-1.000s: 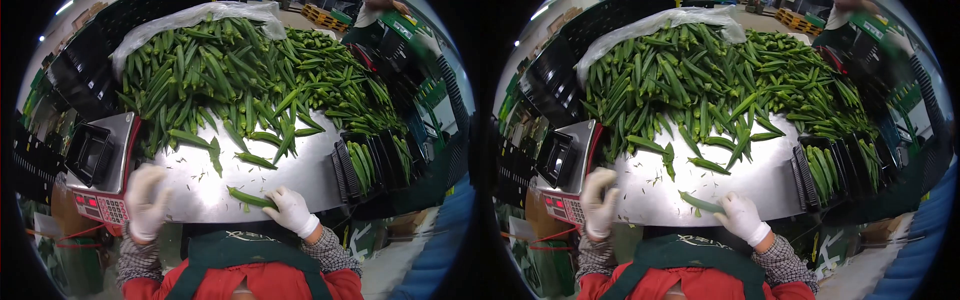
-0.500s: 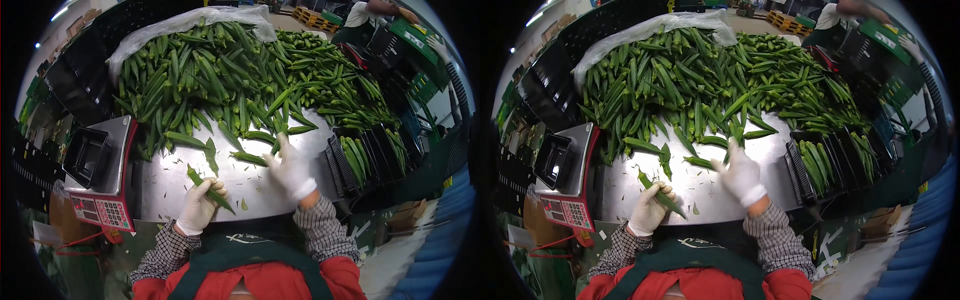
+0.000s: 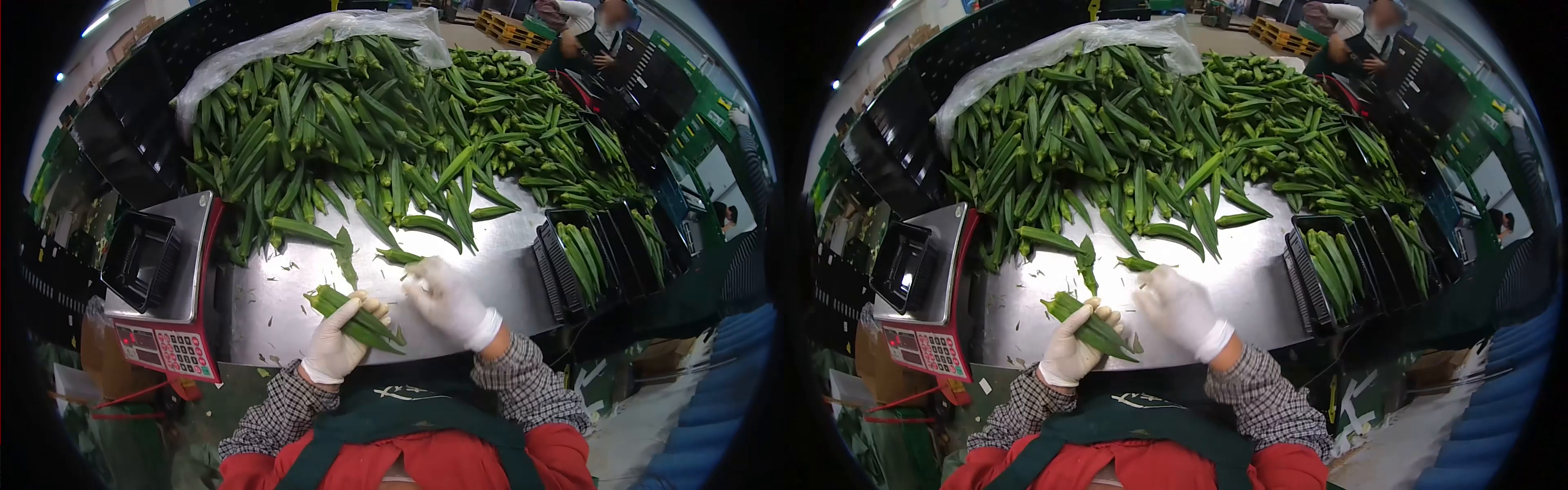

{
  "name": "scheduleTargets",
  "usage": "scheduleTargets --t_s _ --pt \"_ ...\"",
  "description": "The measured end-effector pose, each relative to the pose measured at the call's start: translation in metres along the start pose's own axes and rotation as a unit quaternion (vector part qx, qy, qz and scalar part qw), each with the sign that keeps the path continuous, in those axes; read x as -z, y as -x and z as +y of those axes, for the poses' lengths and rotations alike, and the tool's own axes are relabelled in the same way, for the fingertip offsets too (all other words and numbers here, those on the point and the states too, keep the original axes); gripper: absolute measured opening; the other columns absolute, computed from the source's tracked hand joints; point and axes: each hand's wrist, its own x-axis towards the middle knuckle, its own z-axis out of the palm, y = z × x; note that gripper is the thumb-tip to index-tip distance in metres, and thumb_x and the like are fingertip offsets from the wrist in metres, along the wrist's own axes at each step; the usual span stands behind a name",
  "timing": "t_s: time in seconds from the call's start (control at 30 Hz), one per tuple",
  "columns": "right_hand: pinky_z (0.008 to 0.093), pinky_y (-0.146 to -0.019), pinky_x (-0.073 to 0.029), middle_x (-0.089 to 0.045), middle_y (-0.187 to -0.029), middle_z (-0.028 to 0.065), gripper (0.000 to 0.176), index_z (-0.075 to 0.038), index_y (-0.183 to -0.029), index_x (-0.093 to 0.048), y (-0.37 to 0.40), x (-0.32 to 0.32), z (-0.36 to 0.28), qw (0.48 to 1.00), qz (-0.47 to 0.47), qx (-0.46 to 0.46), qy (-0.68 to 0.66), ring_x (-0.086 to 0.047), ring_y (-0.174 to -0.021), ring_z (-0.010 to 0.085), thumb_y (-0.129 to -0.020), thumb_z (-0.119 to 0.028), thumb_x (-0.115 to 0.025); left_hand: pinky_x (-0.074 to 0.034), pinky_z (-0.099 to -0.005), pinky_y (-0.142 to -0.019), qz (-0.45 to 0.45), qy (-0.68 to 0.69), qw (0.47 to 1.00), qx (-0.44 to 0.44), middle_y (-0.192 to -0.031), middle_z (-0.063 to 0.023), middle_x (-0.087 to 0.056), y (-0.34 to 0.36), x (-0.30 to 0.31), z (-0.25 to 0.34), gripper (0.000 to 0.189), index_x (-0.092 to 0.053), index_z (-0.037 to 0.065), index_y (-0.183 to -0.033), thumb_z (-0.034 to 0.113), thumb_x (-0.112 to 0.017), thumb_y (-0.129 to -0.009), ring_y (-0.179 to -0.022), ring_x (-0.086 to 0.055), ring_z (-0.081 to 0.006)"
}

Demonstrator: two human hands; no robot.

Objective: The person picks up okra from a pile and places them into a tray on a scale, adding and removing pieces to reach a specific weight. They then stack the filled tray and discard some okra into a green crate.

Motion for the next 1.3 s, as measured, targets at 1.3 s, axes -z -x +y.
scheduleTargets --t_s 1.3 --pt "0.0359 -0.076 -0.05 -0.059 -0.097 0.0159 0.03 -0.003 -0.107 -0.058 -0.024 0.013 0.02 0.989 0.128 -0.016 -0.073 -0.061 -0.086 0.03 -0.082 -0.018 -0.066 -0.035 -0.0526 -0.104 -0.043 -0.028 0.998 -0.038 -0.119 -0.0174 -0.055 0.007 -0.014 0.009 0.046 -0.044 0.005 -0.129 0.01 -0.057 -0.086 -0.115 -0.05 -0.0325"
